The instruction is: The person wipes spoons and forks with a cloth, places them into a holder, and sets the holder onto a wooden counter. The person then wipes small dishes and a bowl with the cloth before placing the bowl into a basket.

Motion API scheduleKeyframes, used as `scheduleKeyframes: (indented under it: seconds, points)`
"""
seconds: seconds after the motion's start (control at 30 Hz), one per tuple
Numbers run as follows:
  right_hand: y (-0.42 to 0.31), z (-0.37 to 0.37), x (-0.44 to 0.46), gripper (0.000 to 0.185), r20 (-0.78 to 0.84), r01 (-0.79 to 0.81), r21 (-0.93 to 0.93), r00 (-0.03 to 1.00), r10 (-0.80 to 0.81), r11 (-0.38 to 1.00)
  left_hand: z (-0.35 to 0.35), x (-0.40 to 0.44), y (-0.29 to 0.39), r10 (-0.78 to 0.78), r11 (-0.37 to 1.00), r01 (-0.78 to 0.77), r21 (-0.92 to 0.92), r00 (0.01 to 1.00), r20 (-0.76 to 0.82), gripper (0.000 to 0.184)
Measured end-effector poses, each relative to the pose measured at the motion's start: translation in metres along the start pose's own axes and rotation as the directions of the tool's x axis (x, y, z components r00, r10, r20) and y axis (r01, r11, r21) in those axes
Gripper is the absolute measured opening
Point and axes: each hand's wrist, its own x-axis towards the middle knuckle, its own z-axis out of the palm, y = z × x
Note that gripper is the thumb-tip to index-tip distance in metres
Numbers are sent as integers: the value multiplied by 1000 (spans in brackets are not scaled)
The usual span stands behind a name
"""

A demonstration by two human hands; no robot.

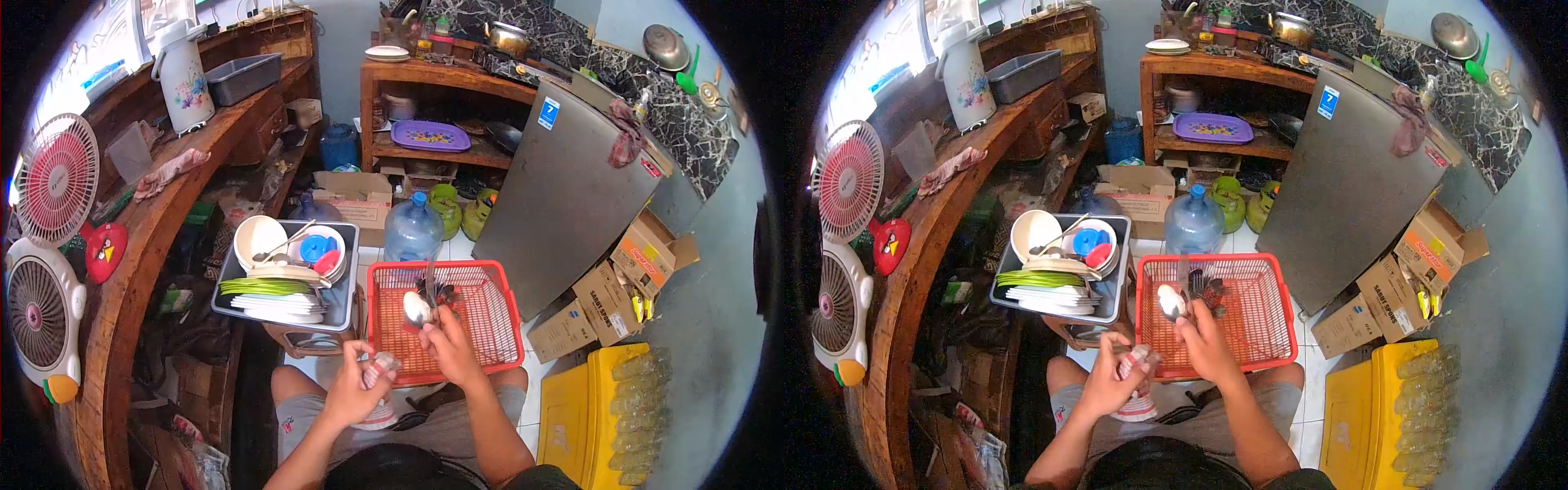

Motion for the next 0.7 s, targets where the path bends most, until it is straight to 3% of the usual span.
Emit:
scheduleKeyframes:
  seconds: [0.1, 0.17, 0.23, 0.3, 0.33, 0.43, 0.47, 0.5, 0.57, 0.6, 0.63, 0.7]
  points:
    - [-3, 2, -2, 7, 31, -14, 134, 999, 10, 991, -2, 2, -2, 112, 985, -113, 131, 994, 17, 38]
    - [-10, 3, -3, 8, 17, -17, 136, 1000, 15, 991, -11, 4, 8, 28, 976, -47, 214, 996, 88, 26]
    - [-14, 4, -4, 9, 4, -27, 139, 1000, 26, 990, -14, 6, 8, -31, 987, 24, 161, 999, 40, 19]
    - [-14, 5, -4, 11, -17, -1, 126, 1000, 3, 992, -16, 12, -5, 83, 978, -66, 198, 993, -81, 22]
    - [-12, 5, -4, 12, -24, -12, 114, 1000, 15, 993, -15, 13, -14, 29, 998, -22, 64, 995, -99, 33]
    - [-9, 14, -3, 11, -36, 22, 188, 999, -15, 982, 0, 10, -13, -4, 995, -10, -95, 990, -144, 49]
    - [-8, 18, -3, 11, -35, 20, 188, 999, -13, 982, 4, 8, -8, -78, 981, 65, -182, 995, -63, 65]
    - [-8, 23, -4, 12, -46, 12, 206, 999, -3, 978, 8, 8, -5, -79, 981, 66, -183, 995, -64, 65]
    - [-5, 28, -3, 13, -54, 4, 221, 998, 8, 975, 17, 8, -3, 70, 991, -74, -116, 997, -44, 75]
    - [-2, 30, -3, 15, -47, 19, 274, 999, -7, 961, 19, 8, -4, 93, 981, -95, -169, 995, -22, 87]
    - [-2, 32, -3, 17, -40, 33, 327, 999, -21, 944, 18, 7, -4, 90, 981, -93, -170, 996, -24, 87]
    - [-4, 33, -3, 20, -42, 33, 310, 999, -21, 950, 13, 7, 3, 3, 999, -1, -45, 999, 33, 67]
